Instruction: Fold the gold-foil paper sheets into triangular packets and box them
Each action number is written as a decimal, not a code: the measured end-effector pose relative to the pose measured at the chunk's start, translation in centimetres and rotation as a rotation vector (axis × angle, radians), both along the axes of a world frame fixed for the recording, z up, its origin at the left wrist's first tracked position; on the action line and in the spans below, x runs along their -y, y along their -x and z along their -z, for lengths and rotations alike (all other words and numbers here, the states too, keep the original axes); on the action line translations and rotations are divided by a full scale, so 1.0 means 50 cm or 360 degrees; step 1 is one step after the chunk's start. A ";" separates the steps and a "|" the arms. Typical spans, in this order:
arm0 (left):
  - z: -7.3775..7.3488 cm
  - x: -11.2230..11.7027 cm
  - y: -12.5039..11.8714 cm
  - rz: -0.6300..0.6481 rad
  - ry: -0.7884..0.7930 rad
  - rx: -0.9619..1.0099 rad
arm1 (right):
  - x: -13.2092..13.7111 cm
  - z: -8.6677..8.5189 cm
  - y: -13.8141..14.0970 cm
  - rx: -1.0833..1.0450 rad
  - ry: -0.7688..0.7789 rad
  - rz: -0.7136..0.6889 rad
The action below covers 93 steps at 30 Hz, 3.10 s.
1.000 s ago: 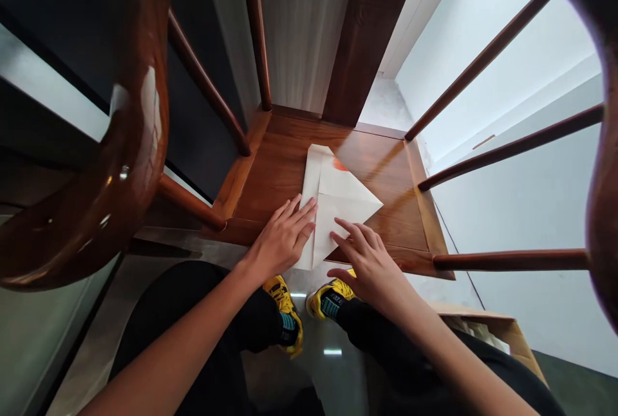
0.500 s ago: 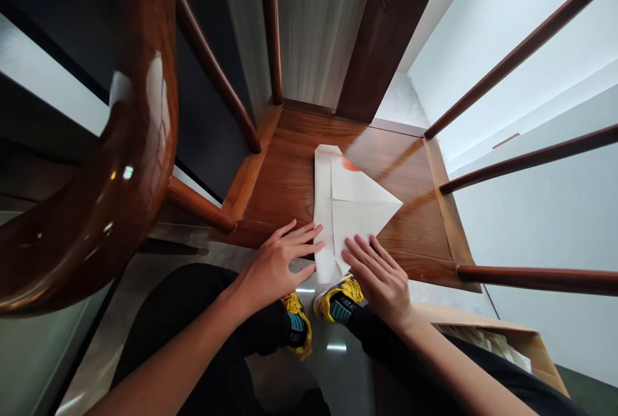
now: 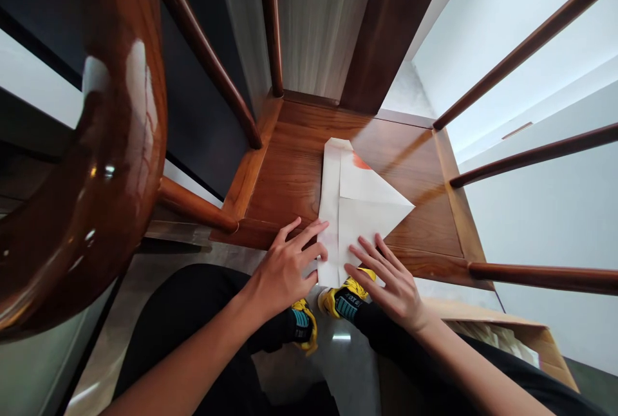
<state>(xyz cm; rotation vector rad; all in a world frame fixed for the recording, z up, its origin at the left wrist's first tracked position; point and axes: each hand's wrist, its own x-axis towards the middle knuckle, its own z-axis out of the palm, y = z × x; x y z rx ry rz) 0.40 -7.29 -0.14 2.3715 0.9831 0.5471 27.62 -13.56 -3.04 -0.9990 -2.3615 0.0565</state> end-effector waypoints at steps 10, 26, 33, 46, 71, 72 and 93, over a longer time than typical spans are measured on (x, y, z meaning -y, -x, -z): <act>-0.010 0.000 -0.020 -0.0208 0.0012 0.0066 | -0.032 -0.038 0.064 -0.0292 0.0316 0.0694; -0.004 -0.003 -0.051 -0.0505 -0.0060 0.0035 | -0.044 -0.029 0.073 -0.0200 0.0607 0.1029; -0.003 0.000 -0.075 -0.0673 -0.0095 0.0015 | -0.050 -0.026 0.073 -0.0240 0.0606 0.1034; 0.002 -0.005 -0.094 -0.0843 -0.0152 -0.0021 | -0.050 -0.021 0.078 -0.0196 0.0512 0.1050; 0.013 0.041 -0.064 0.0064 -0.0451 -0.0382 | -0.015 -0.038 0.038 0.0091 0.0350 0.0669; 0.010 0.037 -0.063 0.0059 -0.0432 -0.0351 | -0.013 -0.037 0.051 0.0156 0.0379 0.0548; -0.001 0.036 -0.107 -0.0722 0.0078 0.0137 | -0.086 -0.060 0.106 -0.1057 0.1179 0.0949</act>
